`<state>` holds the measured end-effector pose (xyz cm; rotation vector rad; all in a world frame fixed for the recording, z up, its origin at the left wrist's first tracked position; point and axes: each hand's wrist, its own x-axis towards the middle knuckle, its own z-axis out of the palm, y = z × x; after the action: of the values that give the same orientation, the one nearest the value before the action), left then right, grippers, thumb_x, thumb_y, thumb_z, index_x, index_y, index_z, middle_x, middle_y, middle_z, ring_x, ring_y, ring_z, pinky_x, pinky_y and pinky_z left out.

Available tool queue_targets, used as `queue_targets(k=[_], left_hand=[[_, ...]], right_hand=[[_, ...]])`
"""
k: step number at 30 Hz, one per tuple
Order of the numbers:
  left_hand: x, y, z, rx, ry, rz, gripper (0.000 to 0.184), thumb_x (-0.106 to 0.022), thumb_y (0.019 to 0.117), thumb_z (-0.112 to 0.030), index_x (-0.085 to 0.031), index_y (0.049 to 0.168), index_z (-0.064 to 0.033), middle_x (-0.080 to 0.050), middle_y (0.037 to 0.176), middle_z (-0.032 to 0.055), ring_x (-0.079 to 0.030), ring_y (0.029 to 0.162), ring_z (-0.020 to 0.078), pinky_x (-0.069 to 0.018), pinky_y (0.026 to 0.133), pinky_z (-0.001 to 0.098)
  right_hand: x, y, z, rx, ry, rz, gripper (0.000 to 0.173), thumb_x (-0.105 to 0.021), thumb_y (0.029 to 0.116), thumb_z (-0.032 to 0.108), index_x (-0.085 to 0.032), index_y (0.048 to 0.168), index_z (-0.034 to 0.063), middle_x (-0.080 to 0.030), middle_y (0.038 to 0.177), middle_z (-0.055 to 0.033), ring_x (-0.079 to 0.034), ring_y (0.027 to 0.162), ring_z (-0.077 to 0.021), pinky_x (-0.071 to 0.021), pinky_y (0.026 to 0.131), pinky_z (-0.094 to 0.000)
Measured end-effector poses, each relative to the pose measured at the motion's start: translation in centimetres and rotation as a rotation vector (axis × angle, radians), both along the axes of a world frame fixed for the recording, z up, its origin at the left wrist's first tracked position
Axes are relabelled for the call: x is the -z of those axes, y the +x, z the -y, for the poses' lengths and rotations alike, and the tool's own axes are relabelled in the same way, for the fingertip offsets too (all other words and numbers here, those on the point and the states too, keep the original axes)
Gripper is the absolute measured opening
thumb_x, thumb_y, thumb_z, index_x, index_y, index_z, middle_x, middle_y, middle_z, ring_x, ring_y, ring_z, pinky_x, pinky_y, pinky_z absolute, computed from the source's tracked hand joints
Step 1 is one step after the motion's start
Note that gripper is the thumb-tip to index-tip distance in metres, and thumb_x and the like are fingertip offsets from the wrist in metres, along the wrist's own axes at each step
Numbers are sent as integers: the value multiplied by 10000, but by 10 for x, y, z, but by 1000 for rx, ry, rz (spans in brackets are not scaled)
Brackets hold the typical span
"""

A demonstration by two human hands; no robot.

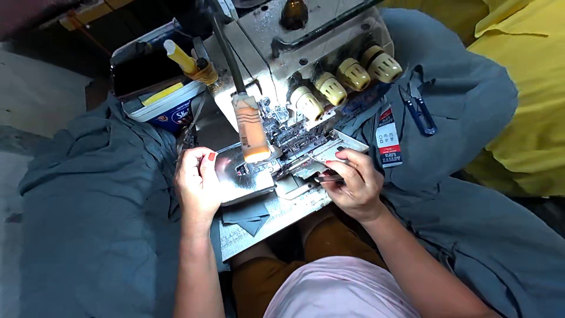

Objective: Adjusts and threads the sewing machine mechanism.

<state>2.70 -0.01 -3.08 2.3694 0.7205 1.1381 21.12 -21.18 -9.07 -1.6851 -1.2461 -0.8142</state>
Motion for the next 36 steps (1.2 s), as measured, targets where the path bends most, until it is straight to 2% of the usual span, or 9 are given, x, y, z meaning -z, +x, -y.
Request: queue_targets(k=[7,13,18,22,27,29,32,34,36], left_hand=[[-1,0,3,-53,6,-35,264,-500,1052,-131,-646,1023,87,-640,946,139,-592,915,73,-469,859,207],[-3,0,5,-54,15,-34,243,-504,1037,-101,-644,1046,98,-655,966,179,-620,926,122,-494,877,248],[-6,1,8,-58,-13,-46,198,-532,1019,-79,-643,1023,84,-649,967,180,-634,914,171,-512,863,301],[-2,2,6,-46,-27,-10,188,-535,1020,-82,-649,1016,68,-646,947,149,-629,894,132,-517,838,258],[0,5,9,-72,-85,34,221,-510,1043,-92,-642,1042,84,-633,920,137,-597,842,94,-495,803,229],[0,6,9,-77,-92,51,220,-509,1038,-90,-647,1035,81,-632,902,123,-586,810,70,-491,765,206],[3,11,14,-86,-105,95,220,-516,1036,-88,-643,1030,91,-618,896,118,-565,801,40,-472,754,166],[2,18,22,-107,-116,113,202,-523,1025,-65,-641,1031,99,-631,913,152,-594,830,88,-495,785,208],[1,23,27,-121,-105,118,196,-524,1015,-48,-645,1038,104,-645,907,178,-607,822,134,-499,788,256]], right_hand=[[9,-6,12,29,-13,-26,188,-650,979,249,-591,983,71,-587,954,-118,-586,797,-143,-490,731,-182],[-15,-1,-17,119,62,-8,188,-724,899,178,-613,838,39,-599,827,-127,-603,737,-182,-503,660,-231],[-27,9,-48,154,75,-52,386,-759,903,222,-563,635,25,-559,651,-126,-585,602,-228,-460,532,-308],[-29,10,-60,168,70,-117,394,-776,884,203,-552,620,17,-547,649,-127,-567,586,-221,-444,516,-304],[-31,-14,-52,-94,37,-491,177,-773,846,70,-642,778,-27,-668,784,-116,-624,686,-76,-518,645,-167],[-34,-16,-40,-130,64,-597,115,-682,913,38,-694,924,-76,-688,801,-86,-598,688,12,-496,669,-112],[-46,-36,-25,-216,30,-667,159,-574,968,36,-684,953,-79,-683,802,-42,-607,729,59,-496,703,-89],[-44,-56,-24,-338,-13,-609,166,-645,938,93,-704,971,-59,-701,894,-94,-613,747,11,-497,704,-96],[-34,-68,-31,-381,-2,-549,298,-746,909,220,-675,1019,-48,-652,939,-107,-516,694,12,-421,639,-76]])
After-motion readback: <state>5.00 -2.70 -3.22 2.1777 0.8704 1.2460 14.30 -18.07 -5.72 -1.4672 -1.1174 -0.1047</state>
